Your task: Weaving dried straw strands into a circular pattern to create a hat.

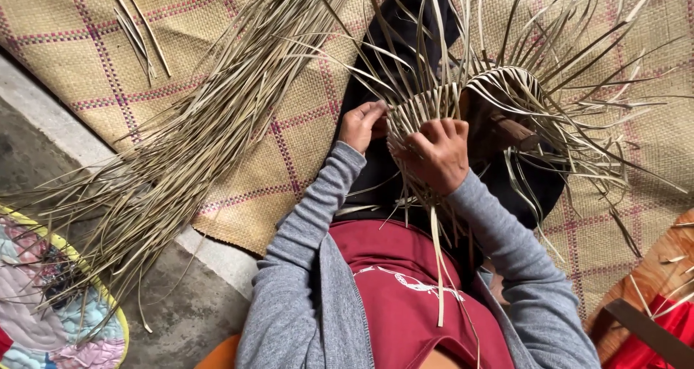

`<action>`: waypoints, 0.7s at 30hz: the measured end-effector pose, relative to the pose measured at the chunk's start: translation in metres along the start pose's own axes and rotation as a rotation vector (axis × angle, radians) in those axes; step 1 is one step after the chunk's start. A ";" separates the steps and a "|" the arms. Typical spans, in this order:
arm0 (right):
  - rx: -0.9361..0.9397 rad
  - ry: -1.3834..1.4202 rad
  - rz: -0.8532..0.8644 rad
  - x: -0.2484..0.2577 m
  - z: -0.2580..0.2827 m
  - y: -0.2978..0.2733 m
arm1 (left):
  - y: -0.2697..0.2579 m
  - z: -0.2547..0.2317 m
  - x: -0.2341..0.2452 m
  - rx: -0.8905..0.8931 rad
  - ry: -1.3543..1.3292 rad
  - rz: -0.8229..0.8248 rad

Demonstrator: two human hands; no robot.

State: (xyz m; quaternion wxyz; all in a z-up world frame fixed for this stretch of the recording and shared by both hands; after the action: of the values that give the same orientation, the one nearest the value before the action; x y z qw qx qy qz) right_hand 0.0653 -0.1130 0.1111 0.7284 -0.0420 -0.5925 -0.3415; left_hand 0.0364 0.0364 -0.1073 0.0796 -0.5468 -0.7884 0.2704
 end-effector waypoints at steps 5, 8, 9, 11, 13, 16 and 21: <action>-0.091 0.080 -0.079 0.012 0.002 -0.018 | -0.020 -0.027 -0.019 -0.044 -0.200 0.167; -0.125 0.029 -0.185 0.027 0.008 -0.028 | -0.036 -0.052 -0.019 -0.213 -0.102 0.202; -0.133 0.021 -0.195 0.026 0.007 -0.030 | -0.037 -0.051 -0.022 -0.217 -0.096 0.215; -0.245 0.083 -0.215 0.023 -0.004 -0.039 | -0.042 -0.060 -0.014 -0.344 0.074 0.056; -0.307 0.115 -0.215 0.018 -0.009 -0.044 | -0.036 -0.054 -0.016 -0.279 0.064 0.059; -0.408 0.175 -0.198 0.010 -0.019 -0.055 | -0.025 -0.038 -0.017 -0.177 0.030 0.090; -0.540 0.258 -0.141 0.002 -0.025 -0.075 | -0.024 -0.054 -0.031 -0.219 0.131 0.201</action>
State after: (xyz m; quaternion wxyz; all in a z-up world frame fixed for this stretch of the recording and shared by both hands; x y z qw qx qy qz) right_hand 0.0451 -0.1824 0.0802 0.7347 -0.1493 -0.3842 -0.5388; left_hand 0.0511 0.0208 -0.0440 0.0435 -0.6446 -0.7477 0.1532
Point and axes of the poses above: each hand's wrist, its own y-axis towards the middle knuckle, its own x-axis out of the back of the hand, z = x × y, the point moved 9 cm from there along y, towards the middle knuckle, and after that the axes turned 7 degrees about z, right-handed, at the moved point
